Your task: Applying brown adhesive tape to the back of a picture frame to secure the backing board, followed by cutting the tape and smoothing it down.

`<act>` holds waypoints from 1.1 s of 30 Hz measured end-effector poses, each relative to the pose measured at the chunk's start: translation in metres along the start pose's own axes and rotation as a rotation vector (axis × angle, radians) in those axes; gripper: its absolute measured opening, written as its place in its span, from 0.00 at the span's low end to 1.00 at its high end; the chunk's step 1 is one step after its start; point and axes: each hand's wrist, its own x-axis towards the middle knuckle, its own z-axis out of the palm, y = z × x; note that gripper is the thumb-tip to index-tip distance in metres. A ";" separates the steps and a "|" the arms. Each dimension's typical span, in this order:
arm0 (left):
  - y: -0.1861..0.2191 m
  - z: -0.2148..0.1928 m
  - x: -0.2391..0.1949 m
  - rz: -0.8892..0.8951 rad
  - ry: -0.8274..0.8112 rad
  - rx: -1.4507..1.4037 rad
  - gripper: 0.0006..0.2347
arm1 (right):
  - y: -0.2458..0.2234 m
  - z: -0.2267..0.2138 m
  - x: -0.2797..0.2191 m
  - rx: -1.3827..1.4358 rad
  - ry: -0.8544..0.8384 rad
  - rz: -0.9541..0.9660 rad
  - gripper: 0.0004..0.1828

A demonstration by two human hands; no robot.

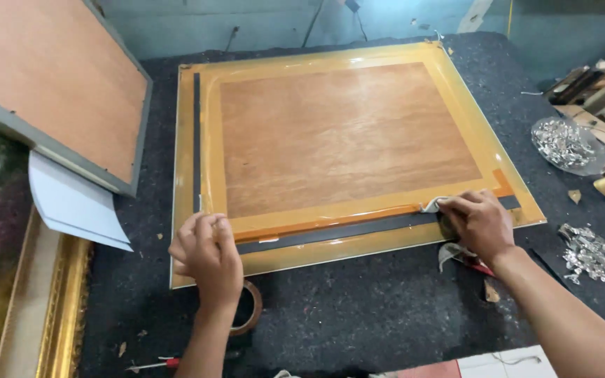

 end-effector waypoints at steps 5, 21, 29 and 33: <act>0.070 0.055 -0.030 0.259 -0.121 -0.145 0.08 | -0.049 -0.004 0.014 0.139 0.009 -0.016 0.06; 0.133 0.199 -0.103 0.851 -0.353 0.298 0.21 | 0.146 -0.011 -0.008 0.027 -0.127 0.014 0.12; 0.135 0.197 -0.100 0.772 -0.423 0.192 0.23 | 0.066 -0.015 0.007 0.037 -0.131 -0.223 0.21; 0.138 0.168 -0.080 0.504 -0.779 -0.220 0.11 | 0.089 -0.020 0.008 0.113 -0.060 -0.089 0.10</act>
